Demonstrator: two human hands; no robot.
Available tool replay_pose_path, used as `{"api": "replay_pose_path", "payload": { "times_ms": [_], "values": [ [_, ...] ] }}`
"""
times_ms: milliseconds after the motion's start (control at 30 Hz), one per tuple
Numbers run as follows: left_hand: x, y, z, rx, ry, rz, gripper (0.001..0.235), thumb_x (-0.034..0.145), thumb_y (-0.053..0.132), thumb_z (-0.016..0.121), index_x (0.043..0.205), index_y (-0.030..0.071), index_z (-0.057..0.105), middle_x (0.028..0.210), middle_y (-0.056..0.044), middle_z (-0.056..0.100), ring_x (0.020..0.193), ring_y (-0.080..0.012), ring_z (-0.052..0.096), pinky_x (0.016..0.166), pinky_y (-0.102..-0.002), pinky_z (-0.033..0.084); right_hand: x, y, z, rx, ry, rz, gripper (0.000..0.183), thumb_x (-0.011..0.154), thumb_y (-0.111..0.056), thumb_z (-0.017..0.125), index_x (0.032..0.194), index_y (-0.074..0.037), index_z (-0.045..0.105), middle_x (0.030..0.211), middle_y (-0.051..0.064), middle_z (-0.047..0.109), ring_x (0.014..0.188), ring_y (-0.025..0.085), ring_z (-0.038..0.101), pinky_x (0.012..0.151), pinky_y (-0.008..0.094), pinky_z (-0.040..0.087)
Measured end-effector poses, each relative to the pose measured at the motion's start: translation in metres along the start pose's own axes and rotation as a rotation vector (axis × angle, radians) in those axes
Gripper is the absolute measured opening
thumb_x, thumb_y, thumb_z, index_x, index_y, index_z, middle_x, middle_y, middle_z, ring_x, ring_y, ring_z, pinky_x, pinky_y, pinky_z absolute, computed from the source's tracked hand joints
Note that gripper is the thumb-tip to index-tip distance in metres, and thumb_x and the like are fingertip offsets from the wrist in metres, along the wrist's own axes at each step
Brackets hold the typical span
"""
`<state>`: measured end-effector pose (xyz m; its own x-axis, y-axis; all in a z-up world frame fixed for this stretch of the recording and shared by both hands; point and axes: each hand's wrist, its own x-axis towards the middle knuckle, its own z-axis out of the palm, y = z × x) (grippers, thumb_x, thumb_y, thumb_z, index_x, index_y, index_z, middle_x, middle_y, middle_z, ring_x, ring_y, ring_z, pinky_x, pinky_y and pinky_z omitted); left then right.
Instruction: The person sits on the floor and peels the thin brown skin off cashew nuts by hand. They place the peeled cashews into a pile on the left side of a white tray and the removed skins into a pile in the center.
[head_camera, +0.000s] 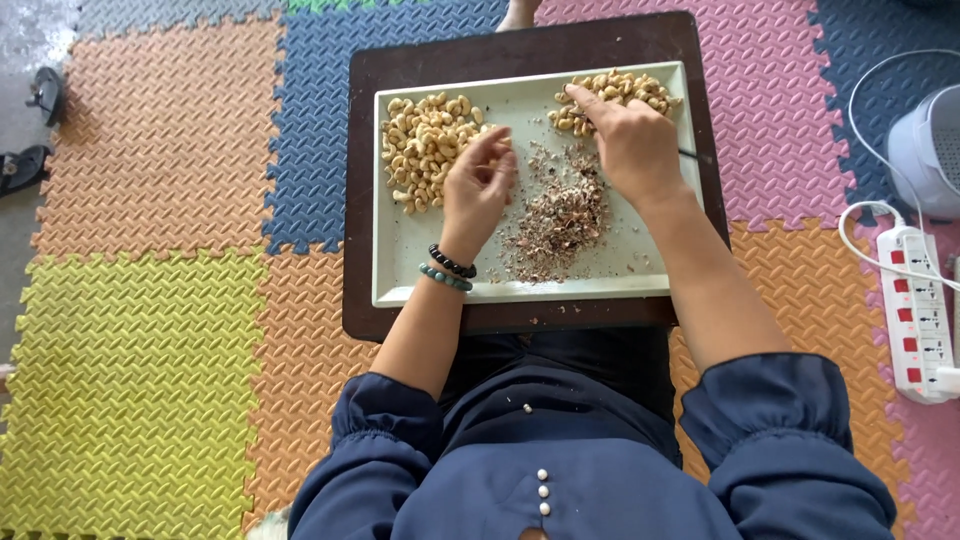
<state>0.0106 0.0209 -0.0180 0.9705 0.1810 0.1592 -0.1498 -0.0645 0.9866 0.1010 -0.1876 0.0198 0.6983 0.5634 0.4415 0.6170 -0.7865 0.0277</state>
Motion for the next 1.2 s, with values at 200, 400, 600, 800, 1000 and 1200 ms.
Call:
{"api": "replay_pose_path", "payload": {
  "times_ms": [200,400,600,800,1000,1200],
  "values": [
    [-0.006,0.006,0.01,0.067,-0.067,0.024,0.027,0.101,0.009,0.064,0.128,0.003,0.067,0.087,-0.004,0.069,0.061,-0.0063,0.061,0.052,-0.017,0.058,-0.015,0.013,0.023,0.025,0.113,0.01,0.066,0.087,-0.008,0.089,0.147,-0.024,0.066,0.083,0.0,0.074,0.059,0.009,0.062,0.055,0.018,0.057],
    [-0.005,0.006,0.012,-0.031,-0.144,0.007,0.045,0.1,0.008,0.068,0.142,0.019,0.058,0.123,-0.01,0.075,0.082,-0.0096,0.073,0.071,-0.022,0.07,-0.009,-0.02,-0.05,1.122,-0.052,0.276,0.056,0.093,-0.001,0.08,0.143,-0.008,0.055,0.109,0.01,0.077,0.099,0.02,0.076,0.085,0.028,0.065],
    [-0.012,0.013,0.018,-0.224,-0.16,0.099,0.032,0.101,0.008,0.069,0.132,0.016,0.068,0.123,-0.006,0.075,0.095,-0.0106,0.071,0.082,-0.028,0.07,-0.021,-0.049,-0.048,1.257,0.046,0.3,0.057,0.091,-0.002,0.082,0.142,-0.015,0.057,0.113,0.013,0.076,0.111,0.019,0.074,0.096,0.03,0.062],
    [-0.012,0.016,0.018,-0.195,-0.108,0.024,0.02,0.095,0.008,0.073,0.115,0.01,0.075,0.101,-0.009,0.079,0.081,-0.014,0.076,0.08,-0.026,0.069,-0.027,-0.045,-0.039,1.214,0.027,0.33,0.044,0.089,0.0,0.085,0.125,-0.013,0.063,0.108,0.008,0.075,0.089,0.016,0.075,0.069,0.024,0.063],
    [-0.014,0.024,0.02,-0.174,-0.1,0.013,0.02,0.093,0.004,0.076,0.112,0.007,0.076,0.089,-0.01,0.079,0.074,-0.0125,0.075,0.074,-0.024,0.068,-0.033,-0.044,-0.037,1.216,0.052,0.326,0.044,0.091,-0.001,0.086,0.125,-0.016,0.063,0.096,0.006,0.076,0.079,0.008,0.067,0.065,0.019,0.051],
    [-0.012,0.031,0.012,-0.429,-0.257,-0.12,0.031,0.096,0.014,0.072,0.125,0.003,0.067,0.102,-0.017,0.078,0.084,-0.0201,0.078,0.08,-0.034,0.07,-0.028,-0.045,-0.046,1.429,0.045,0.369,0.048,0.09,-0.004,0.082,0.133,-0.011,0.063,0.104,0.011,0.077,0.094,0.015,0.077,0.087,0.026,0.066]
  ]
}}
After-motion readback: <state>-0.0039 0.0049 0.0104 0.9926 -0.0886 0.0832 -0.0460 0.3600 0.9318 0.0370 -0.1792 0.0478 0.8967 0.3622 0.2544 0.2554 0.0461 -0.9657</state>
